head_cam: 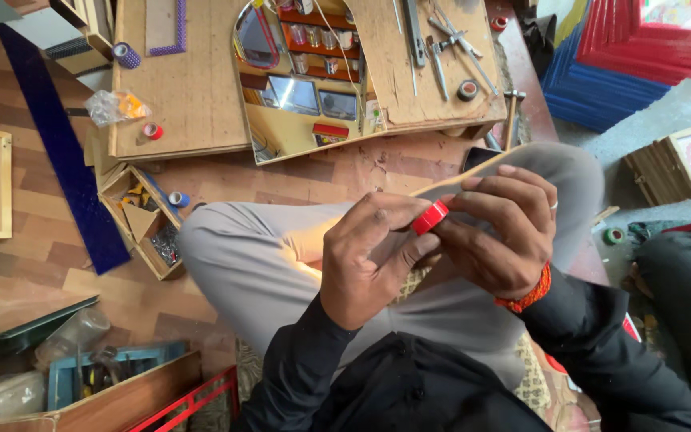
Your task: The person sits on the floor and applies red tape to the edges of a mirror. They tear off pieces of tape, press them along the perimeter, and smooth them down. The mirror is then lifted and briefly inspected.
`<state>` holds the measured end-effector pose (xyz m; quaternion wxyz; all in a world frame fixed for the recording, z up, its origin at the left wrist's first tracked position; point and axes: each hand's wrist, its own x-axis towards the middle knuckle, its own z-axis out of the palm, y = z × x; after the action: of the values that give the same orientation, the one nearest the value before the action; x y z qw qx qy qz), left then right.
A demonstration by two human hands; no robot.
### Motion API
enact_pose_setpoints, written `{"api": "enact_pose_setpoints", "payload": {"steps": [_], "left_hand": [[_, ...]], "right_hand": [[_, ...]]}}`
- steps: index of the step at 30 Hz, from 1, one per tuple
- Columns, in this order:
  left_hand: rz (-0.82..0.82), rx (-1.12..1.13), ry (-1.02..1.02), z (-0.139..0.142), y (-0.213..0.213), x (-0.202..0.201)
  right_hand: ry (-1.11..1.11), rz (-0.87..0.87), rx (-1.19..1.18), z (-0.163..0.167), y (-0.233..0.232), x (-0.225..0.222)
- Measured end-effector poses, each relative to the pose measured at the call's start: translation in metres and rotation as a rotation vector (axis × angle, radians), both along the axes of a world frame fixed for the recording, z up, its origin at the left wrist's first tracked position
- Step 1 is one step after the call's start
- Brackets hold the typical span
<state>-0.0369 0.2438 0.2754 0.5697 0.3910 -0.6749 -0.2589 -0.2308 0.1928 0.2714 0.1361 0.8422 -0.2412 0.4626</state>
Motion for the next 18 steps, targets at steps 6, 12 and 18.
{"api": "enact_pose_setpoints", "payload": {"steps": [6, 12, 18], "left_hand": [[-0.027, -0.036, -0.071, 0.005, -0.01, -0.002], [-0.048, 0.047, -0.081, -0.009, -0.032, 0.033], [-0.115, 0.134, 0.246, -0.044, -0.07, 0.08]], "right_hand": [[-0.442, 0.222, 0.577, -0.007, 0.011, 0.0], [-0.518, 0.343, 1.012, -0.028, -0.01, 0.017], [-0.421, 0.291, 1.033, -0.045, -0.053, 0.062]]}}
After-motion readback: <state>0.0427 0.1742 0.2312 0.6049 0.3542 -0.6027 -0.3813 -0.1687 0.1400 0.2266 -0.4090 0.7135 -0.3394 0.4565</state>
